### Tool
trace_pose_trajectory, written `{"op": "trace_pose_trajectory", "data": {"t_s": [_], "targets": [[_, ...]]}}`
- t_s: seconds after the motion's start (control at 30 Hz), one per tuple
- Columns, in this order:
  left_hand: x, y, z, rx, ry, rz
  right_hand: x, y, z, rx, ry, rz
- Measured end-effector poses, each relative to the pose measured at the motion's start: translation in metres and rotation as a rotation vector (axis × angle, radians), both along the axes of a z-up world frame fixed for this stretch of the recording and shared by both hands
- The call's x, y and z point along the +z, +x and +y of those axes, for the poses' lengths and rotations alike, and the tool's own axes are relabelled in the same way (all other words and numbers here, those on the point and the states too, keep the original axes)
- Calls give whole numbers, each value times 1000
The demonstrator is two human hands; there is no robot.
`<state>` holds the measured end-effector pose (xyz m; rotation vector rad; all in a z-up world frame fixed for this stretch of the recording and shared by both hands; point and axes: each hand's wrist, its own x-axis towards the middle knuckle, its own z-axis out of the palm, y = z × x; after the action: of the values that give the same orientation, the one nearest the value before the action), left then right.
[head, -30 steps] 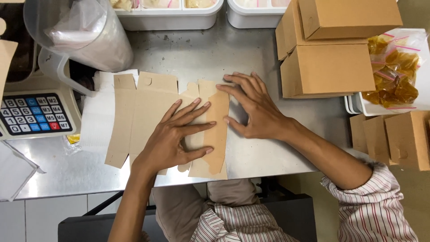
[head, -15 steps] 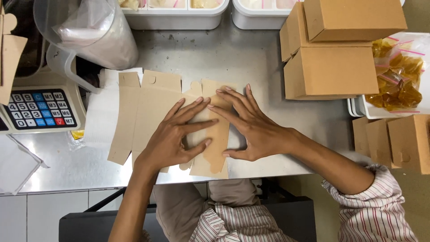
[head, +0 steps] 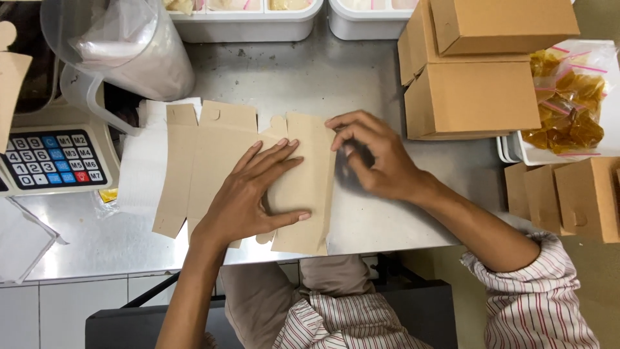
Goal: The person folds a flat cardboard box blank on a metal countertop, creasing the tabs and sides by hand. They interlock the side flaps and tuck the top tabs to form a closed rectangular box, then place it on a stack of finished boxes.
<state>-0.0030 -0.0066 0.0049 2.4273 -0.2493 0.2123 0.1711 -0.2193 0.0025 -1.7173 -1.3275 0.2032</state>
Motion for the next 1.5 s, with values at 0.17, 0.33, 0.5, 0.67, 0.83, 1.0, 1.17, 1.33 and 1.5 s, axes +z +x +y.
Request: {"op": "trace_pose_trajectory", "data": {"t_s": [0.17,0.33,0.5,0.67,0.83,1.0,1.17,1.33,1.5], "targets": [[-1,0,-1,5,10,-37,6,5,-3,-123,-35,165],[-3,-1,-2,3,5,-62,9,10,-6,-175,-82,144],[-2,0,-3,18,44,-69,7,14,-9,-217,-291,198],[-6,0,-6,6,120,-120,9,15,-11,-182,-364,287],[-2,0,-12,0,161,-137,13,14,-15,-158,-429,180],[1,-6,-24,31,271,-132,28,11,-28,-69,-751,-71],[3,-11,-37,50,363,-155,35,-10,-41,19,-1016,-222],[10,-13,-36,94,459,-90,41,-24,-41,108,-1082,-191],[1,-13,-37,236,594,-114,50,-34,-25,196,-985,-47]]}}
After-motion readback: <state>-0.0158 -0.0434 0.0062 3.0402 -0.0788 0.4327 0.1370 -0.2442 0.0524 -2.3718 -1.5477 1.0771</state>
